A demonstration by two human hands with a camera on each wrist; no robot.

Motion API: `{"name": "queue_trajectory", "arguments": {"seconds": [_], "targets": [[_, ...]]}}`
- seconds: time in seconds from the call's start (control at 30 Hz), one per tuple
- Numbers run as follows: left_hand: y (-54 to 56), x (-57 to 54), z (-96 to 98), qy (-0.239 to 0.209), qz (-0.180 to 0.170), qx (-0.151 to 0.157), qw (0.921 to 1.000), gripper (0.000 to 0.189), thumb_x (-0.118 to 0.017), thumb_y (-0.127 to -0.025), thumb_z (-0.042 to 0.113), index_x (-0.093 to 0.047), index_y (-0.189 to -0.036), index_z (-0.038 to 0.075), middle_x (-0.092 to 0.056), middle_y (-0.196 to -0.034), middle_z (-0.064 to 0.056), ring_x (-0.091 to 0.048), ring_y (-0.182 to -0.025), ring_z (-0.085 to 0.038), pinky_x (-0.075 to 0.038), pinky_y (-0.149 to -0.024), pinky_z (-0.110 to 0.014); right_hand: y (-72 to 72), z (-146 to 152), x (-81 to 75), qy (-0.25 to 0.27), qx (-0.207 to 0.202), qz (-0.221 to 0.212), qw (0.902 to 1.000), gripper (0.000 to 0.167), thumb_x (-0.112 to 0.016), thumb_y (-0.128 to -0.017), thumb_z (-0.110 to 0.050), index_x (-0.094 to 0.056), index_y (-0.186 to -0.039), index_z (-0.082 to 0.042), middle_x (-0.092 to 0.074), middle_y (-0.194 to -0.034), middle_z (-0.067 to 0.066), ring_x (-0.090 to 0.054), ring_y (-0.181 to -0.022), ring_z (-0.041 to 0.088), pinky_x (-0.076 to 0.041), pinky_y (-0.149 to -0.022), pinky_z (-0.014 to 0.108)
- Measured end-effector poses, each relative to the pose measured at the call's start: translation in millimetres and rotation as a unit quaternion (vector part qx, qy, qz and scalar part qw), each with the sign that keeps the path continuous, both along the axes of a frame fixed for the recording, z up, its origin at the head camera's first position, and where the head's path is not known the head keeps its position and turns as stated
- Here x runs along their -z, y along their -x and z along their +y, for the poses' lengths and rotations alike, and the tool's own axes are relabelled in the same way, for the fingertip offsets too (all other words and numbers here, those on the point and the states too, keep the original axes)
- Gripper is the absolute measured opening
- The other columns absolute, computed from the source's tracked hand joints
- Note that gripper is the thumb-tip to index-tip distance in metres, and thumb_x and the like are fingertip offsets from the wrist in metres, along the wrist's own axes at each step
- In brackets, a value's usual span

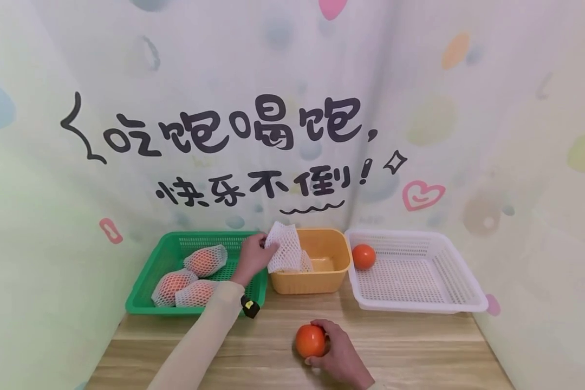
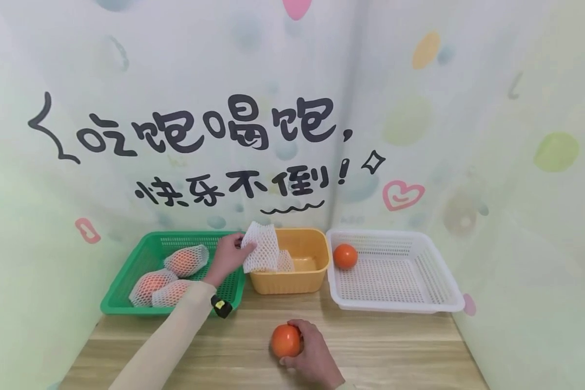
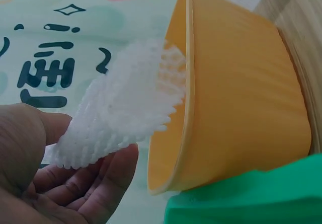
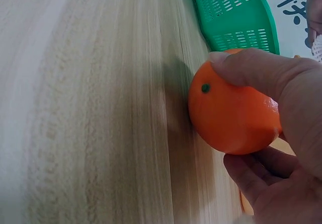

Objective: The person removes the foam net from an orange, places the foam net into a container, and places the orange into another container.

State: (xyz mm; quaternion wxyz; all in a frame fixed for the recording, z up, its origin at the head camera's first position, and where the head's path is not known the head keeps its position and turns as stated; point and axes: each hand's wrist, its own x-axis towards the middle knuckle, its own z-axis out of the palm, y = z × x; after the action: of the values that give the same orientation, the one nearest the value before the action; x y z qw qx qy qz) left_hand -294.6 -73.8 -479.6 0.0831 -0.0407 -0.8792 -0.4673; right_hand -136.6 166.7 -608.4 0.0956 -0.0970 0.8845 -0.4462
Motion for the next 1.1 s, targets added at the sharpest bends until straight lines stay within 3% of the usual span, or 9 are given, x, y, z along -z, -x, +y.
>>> {"name": "queue_trajectory", "arguments": {"seconds": [0.17,0.4,0.5,0.63,0.83,1.1], "targets": [[11.8,-1.0,-1.6,0.031,-0.044,-0.016,0.9984,0.026,-0.072,-0.094,0.025,-0.070,-0.105,0.001,-0.070,-0.093,-0.012,-0.060,-0.077,-0.020,-0.047,-0.064,-0.026,0.7,-1.9,-0.3,-0.008,-0.001,0.008,0.9999,0.078,-0.095,-0.071,-0.025,-0.056,-0.138,-0.014,-0.059,-0.134,0.006,-0.057,-0.120,0.023,-0.052,-0.100,0.051],[14.7,0.1,-1.7,0.042,-0.090,-0.031,0.9945,0.042,-0.070,-0.096,0.034,-0.066,-0.118,-0.001,-0.070,-0.098,-0.015,-0.063,-0.078,-0.022,-0.051,-0.063,-0.028,1.0,-2.9,2.0,-0.008,-0.002,0.011,0.9999,0.078,-0.094,-0.071,-0.025,-0.056,-0.138,-0.014,-0.059,-0.134,0.006,-0.058,-0.119,0.022,-0.053,-0.098,0.047],[14.7,-0.2,-1.6,0.045,-0.096,-0.038,0.9936,0.053,-0.068,-0.096,0.043,-0.063,-0.125,-0.001,-0.071,-0.105,-0.017,-0.067,-0.086,-0.025,-0.055,-0.070,-0.034,1.0,-2.6,2.2,-0.008,-0.002,0.013,0.9999,0.078,-0.094,-0.071,-0.025,-0.056,-0.138,-0.014,-0.059,-0.134,0.006,-0.058,-0.118,0.022,-0.054,-0.097,0.045],[11.4,-2.0,-1.1,0.046,-0.094,-0.040,0.9937,0.061,-0.065,-0.096,0.050,-0.060,-0.131,0.000,-0.071,-0.113,-0.017,-0.067,-0.098,-0.029,-0.057,-0.082,-0.041,0.7,-2.1,1.5,-0.007,-0.003,0.012,0.9999,0.078,-0.094,-0.072,-0.025,-0.056,-0.139,-0.014,-0.059,-0.135,0.006,-0.058,-0.117,0.021,-0.054,-0.097,0.044],[1.8,-2.1,2.3,0.032,-0.068,-0.035,0.9966,0.058,-0.067,-0.095,0.050,-0.061,-0.129,0.003,-0.068,-0.123,-0.019,-0.064,-0.109,-0.032,-0.056,-0.091,-0.048,-0.5,-1.1,0.2,-0.009,-0.003,0.020,0.9998,0.078,-0.094,-0.072,-0.027,-0.056,-0.139,-0.013,-0.061,-0.134,0.006,-0.059,-0.115,0.021,-0.054,-0.096,0.041],[-11.8,4.0,11.6,-0.015,-0.036,-0.010,0.9992,0.051,-0.070,-0.096,0.043,-0.064,-0.129,0.003,-0.068,-0.122,-0.014,-0.067,-0.107,-0.028,-0.058,-0.091,-0.045,0.4,2.6,-1.2,0.009,0.001,0.006,0.9999,0.078,-0.092,-0.075,-0.035,-0.055,-0.140,-0.012,-0.062,-0.134,0.004,-0.061,-0.111,0.018,-0.054,-0.094,0.035]]}}
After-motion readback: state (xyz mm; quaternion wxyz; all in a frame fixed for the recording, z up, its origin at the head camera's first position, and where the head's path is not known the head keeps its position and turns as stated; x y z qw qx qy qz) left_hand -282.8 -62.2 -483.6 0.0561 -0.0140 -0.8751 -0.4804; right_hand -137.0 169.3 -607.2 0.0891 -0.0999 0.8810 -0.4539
